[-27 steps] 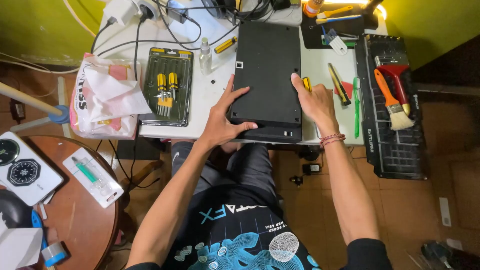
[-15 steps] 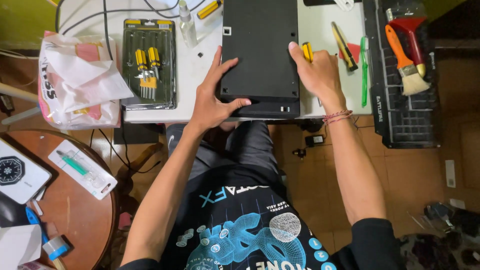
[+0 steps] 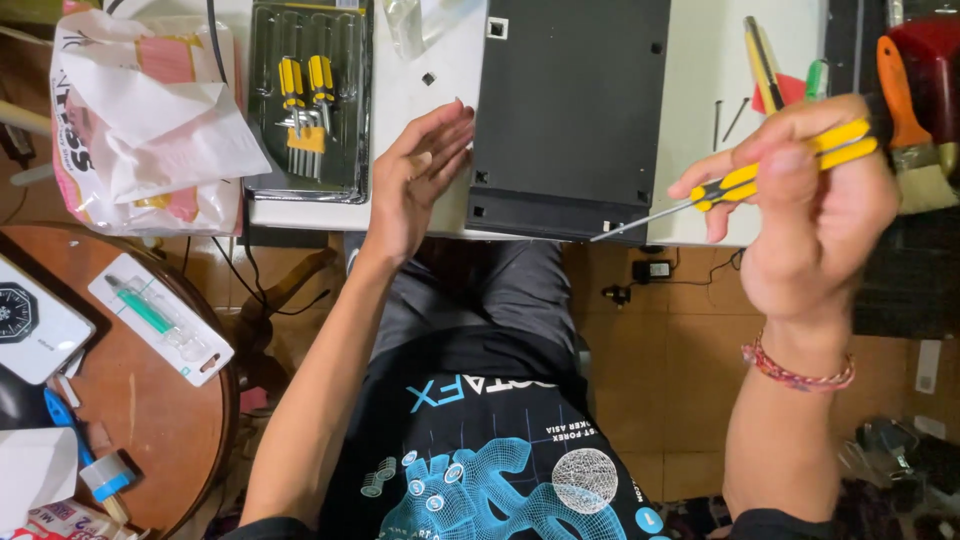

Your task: Removing the outer plastic casing of a PlayStation 2 console by unscrewing fasteners and prying the shell apart.

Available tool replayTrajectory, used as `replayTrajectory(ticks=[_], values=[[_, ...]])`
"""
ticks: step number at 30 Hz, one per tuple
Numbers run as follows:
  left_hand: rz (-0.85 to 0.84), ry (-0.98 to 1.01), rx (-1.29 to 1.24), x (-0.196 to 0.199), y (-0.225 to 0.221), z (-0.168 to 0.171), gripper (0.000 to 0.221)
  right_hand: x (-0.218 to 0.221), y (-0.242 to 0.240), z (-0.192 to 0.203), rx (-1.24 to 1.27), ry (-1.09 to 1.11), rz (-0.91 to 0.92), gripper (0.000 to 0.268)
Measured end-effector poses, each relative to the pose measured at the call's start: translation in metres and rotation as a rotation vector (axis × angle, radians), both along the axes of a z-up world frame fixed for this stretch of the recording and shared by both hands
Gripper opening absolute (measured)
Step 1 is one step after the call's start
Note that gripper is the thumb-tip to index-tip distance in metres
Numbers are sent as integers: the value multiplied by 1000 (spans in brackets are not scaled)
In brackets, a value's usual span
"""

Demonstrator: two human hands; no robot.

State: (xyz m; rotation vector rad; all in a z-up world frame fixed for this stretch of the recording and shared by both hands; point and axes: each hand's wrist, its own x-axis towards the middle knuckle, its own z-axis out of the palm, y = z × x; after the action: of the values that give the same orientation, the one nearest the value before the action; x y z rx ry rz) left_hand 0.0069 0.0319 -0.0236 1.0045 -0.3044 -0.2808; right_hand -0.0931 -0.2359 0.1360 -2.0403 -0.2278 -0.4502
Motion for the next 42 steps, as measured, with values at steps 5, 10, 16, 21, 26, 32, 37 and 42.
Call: replayTrajectory(ticks=[5, 10, 16, 21, 26, 32, 37, 42], values=[[17, 88, -67, 5, 0, -7, 49, 17, 36, -11, -175, -67, 189, 29], [16, 148, -135, 5, 4, -4, 45, 37, 62, -19, -315, -93, 275, 26], [9, 212, -152, 6, 7, -2, 45, 49, 73, -27, -337, -65, 291, 23], [-4, 233, -129, 6, 7, 0, 45, 49, 75, -25, -441, -27, 268, 19], [-12, 224, -124, 6, 7, -3, 46, 49, 84, -19, -549, -52, 189, 19], [-4, 221, -88, 6, 7, 1, 46, 52, 91, -15, -597, -99, 215, 21], [-14, 208, -75, 6, 6, 0, 43, 66, 91, 1, -563, -41, 400, 15], [12, 143, -49, 3, 6, 4, 39, 79, 81, 6, -531, 106, 685, 17]])
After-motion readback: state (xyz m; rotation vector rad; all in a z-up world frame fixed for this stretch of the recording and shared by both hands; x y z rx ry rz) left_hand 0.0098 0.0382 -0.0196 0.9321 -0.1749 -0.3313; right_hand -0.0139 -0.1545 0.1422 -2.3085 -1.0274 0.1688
